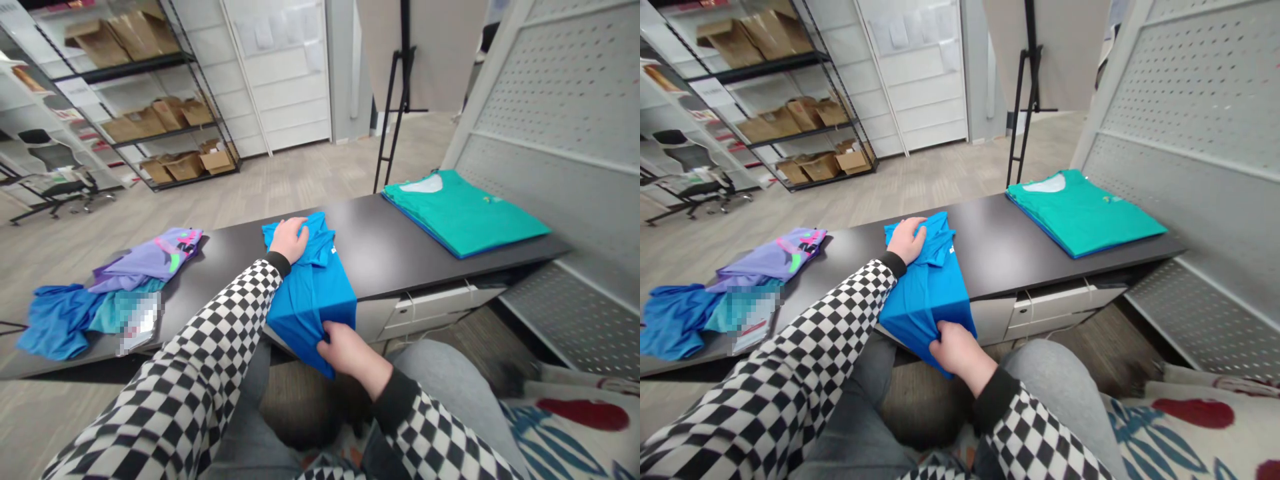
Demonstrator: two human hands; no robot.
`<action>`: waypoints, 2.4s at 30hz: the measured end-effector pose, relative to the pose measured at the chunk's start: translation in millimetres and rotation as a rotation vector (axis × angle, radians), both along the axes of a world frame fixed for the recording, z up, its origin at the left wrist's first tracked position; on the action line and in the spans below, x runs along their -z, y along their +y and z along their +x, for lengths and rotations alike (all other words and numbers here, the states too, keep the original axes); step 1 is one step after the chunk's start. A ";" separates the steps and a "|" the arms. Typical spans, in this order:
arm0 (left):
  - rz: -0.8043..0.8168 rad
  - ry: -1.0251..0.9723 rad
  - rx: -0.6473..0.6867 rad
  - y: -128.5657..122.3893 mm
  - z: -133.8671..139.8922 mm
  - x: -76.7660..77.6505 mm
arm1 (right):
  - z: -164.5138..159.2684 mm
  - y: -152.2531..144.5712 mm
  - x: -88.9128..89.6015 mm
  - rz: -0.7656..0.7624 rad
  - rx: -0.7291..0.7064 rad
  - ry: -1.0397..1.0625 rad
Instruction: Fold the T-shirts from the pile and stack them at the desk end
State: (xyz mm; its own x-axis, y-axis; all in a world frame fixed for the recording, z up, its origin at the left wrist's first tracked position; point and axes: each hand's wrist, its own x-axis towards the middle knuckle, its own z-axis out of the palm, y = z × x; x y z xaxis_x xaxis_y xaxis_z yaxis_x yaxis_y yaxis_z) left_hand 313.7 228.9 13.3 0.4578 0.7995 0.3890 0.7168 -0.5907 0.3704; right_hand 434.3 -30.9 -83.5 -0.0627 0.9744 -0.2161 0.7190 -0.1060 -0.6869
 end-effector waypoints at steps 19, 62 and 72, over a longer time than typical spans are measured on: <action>-0.246 0.378 0.031 -134.5 -152.1 13.1 | 17.1 9.7 -18.1 0.097 0.021 -0.155; -1.250 -0.929 -0.314 -332.6 -129.4 202.1 | -3.7 -109.4 80.9 -0.386 0.553 0.735; -0.995 -1.199 -0.229 -389.7 -141.6 139.1 | 3.2 -164.8 10.4 0.051 0.478 0.964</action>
